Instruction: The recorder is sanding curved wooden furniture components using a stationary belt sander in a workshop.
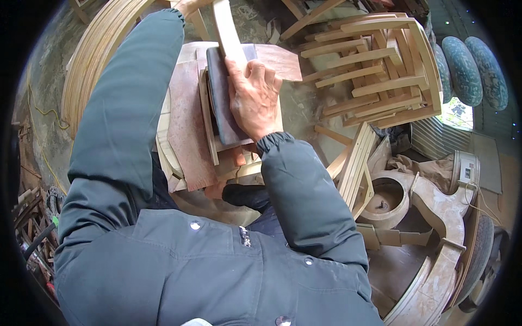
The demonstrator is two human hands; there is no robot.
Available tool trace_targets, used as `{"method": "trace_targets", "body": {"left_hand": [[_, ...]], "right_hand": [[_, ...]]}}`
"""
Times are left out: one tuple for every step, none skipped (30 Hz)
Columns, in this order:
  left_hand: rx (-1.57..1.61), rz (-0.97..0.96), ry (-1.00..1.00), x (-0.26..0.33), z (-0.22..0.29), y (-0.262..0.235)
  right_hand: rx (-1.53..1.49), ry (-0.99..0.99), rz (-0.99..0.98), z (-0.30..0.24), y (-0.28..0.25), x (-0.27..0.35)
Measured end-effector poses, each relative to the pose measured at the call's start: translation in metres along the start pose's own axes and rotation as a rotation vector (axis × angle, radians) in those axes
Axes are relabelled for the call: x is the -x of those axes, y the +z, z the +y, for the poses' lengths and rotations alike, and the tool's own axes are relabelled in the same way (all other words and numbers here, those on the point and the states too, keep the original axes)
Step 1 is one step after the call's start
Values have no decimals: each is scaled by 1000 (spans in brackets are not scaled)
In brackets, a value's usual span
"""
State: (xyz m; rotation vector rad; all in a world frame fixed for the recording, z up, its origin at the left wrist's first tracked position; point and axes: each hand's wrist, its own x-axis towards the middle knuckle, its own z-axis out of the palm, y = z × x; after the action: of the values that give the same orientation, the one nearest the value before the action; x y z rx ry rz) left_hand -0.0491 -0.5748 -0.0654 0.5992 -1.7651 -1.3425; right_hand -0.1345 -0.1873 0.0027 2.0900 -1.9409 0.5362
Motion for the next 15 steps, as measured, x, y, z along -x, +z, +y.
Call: {"method": "trace_targets", "body": {"left_hand": [[-45, 42, 42, -1, 0, -4], [-31, 37, 61, -4, 5, 10], [29, 121, 77, -3, 11, 24], [75, 211, 87, -1, 15, 27], [74, 212, 100, -1, 20, 29], [35, 104, 64, 1, 25, 31], [-16, 4, 25, 6, 25, 22], [73, -12, 349, 15, 24, 20], [-150, 205, 47, 23, 20, 18], [-187, 67, -29, 33, 16, -1], [-217, -72, -109, 43, 17, -20], [-268, -3, -149, 41, 28, 28], [-329, 68, -190, 49, 53, 76], [-351, 149, -156, 61, 63, 79], [-395, 186, -123, 66, 60, 74]], "right_hand": [[-3, -5, 1, -2, 0, -5], [33, -33, 44, 5, 0, -5], [53, -32, 53, 10, -1, -2], [49, -11, 30, 9, 0, 0], [44, 11, 7, 10, -1, 3], [44, 16, -24, 10, -4, 9], [36, 6, -11, 4, -5, 15], [52, -2, -14, 2, -9, 21], [44, -21, -21, -12, -11, 25], [6, -34, -35, -25, -15, 31], [-17, -47, -29, -38, -18, 38], [39, 1, -39, -21, -23, 53], [86, 47, -41, -8, -30, 67], [60, 47, -24, -14, -32, 72], [43, 29, -23, -20, -30, 70]]}}
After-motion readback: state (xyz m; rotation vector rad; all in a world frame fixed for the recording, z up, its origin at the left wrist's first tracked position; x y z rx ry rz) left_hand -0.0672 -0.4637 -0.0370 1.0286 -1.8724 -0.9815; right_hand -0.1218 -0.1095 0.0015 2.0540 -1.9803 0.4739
